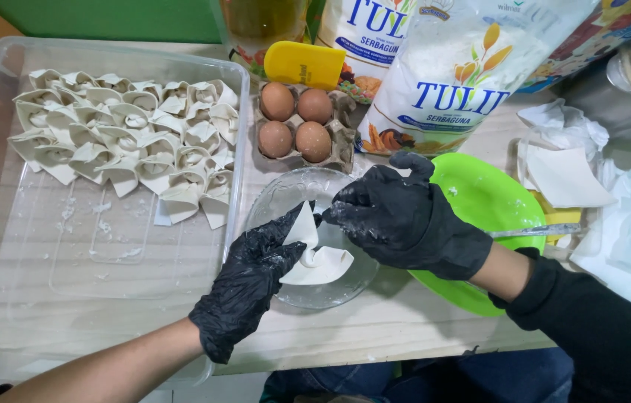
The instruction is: The person is filling thin dough wrappers with a meat mixture and folding them into dumplings.
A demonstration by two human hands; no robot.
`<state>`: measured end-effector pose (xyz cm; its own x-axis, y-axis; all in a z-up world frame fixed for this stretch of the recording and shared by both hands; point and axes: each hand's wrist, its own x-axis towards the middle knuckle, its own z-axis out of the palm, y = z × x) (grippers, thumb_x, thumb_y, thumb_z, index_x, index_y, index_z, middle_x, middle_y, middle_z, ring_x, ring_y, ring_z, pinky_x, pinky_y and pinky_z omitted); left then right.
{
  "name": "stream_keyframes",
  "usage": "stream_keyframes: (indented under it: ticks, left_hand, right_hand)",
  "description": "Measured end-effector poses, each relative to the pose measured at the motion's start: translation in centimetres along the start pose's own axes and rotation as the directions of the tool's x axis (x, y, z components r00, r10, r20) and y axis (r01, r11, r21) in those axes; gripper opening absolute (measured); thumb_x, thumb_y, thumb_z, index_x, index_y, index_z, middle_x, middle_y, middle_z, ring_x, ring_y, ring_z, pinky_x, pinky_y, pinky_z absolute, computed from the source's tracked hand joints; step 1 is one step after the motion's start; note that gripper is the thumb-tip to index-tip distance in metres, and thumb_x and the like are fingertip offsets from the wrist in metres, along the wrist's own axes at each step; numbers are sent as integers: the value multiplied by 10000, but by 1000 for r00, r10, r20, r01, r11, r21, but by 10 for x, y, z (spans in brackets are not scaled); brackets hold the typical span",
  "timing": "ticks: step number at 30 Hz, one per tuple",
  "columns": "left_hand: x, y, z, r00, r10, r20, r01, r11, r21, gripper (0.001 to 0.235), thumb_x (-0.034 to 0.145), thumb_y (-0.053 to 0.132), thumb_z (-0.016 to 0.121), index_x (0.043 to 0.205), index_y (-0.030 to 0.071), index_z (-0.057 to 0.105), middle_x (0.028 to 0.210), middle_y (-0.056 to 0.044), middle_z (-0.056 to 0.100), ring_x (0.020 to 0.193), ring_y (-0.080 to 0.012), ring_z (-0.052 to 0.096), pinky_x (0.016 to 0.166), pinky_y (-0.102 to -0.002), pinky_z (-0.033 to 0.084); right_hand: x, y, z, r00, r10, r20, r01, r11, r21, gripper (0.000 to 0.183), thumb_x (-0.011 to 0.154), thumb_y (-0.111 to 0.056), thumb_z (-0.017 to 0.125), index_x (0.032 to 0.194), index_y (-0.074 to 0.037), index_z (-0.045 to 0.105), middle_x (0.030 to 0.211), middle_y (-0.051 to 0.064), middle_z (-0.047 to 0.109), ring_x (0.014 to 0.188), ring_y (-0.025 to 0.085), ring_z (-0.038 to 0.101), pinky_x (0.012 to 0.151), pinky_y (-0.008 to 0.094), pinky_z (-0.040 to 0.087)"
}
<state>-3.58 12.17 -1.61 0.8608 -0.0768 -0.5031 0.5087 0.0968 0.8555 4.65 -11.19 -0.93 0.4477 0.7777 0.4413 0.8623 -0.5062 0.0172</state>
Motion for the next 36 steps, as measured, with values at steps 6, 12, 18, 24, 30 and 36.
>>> stream_keyframes:
  ticks: [6, 12, 18, 24, 30, 36]
  left_hand:
    - [7, -14, -4, 967, 223, 125, -219, 975, -39, 564, 882, 190, 686, 1436, 119, 604, 1459, -58, 659, 1369, -160, 590, 1171, -308, 448]
    - [10, -21, -5, 979, 166, 122, -162, 986, -38, 585, 852, 168, 712, 1425, 96, 619, 1452, -57, 669, 1350, -144, 600, 1170, -295, 446]
    - [6, -15, -6, 932, 285, 223, -277, 959, -67, 560, 905, 181, 668, 1451, 99, 573, 1528, -75, 583, 1443, -185, 512, 1223, -336, 373]
    - [1, -7, 0, 993, 26, 112, -28, 1000, 11, 619, 848, 189, 689, 1462, 146, 622, 1416, 0, 710, 1233, -102, 633, 1011, -247, 504]
    - [12, -17, 6, 964, 241, -109, -249, 966, -69, 583, 845, 76, 708, 1420, 86, 613, 1424, -77, 679, 1284, -170, 651, 1120, -303, 503]
    - [7, -5, 12, 945, 151, -291, -271, 859, -434, 565, 876, 35, 618, 1439, 25, 572, 1448, -142, 645, 1289, -231, 636, 1110, -361, 524]
  right_hand:
    - [3, -1, 1, 973, -208, -103, 216, 973, 82, 282, 994, -288, 559, 1197, -378, 733, 1164, -108, 748, 879, 193, 663, 970, 479, 358]
    - [8, -3, -1, 978, -114, -175, 101, 991, -82, 274, 1019, -164, 627, 1116, -376, 772, 1086, -112, 757, 797, 188, 627, 873, 458, 405]
    - [5, 0, -4, 941, -325, -95, 332, 940, 75, 351, 1017, -216, 469, 1255, -258, 724, 1121, -88, 737, 830, 207, 632, 814, 447, 433]
    - [4, -1, 7, 965, -131, -226, 125, 991, -41, 177, 1007, -175, 685, 1121, -286, 763, 1117, -44, 772, 769, 233, 667, 701, 476, 417]
    - [1, -17, -11, 984, 168, -65, -126, 899, 419, 376, 946, -65, 606, 1318, -71, 658, 1204, 164, 698, 1038, 377, 710, 877, 485, 561]
    - [-3, -45, 11, 550, 484, 680, -670, -230, 706, 617, 860, 69, 705, 1441, -119, 616, 878, 20, 667, 786, 71, 620, 641, 209, 471]
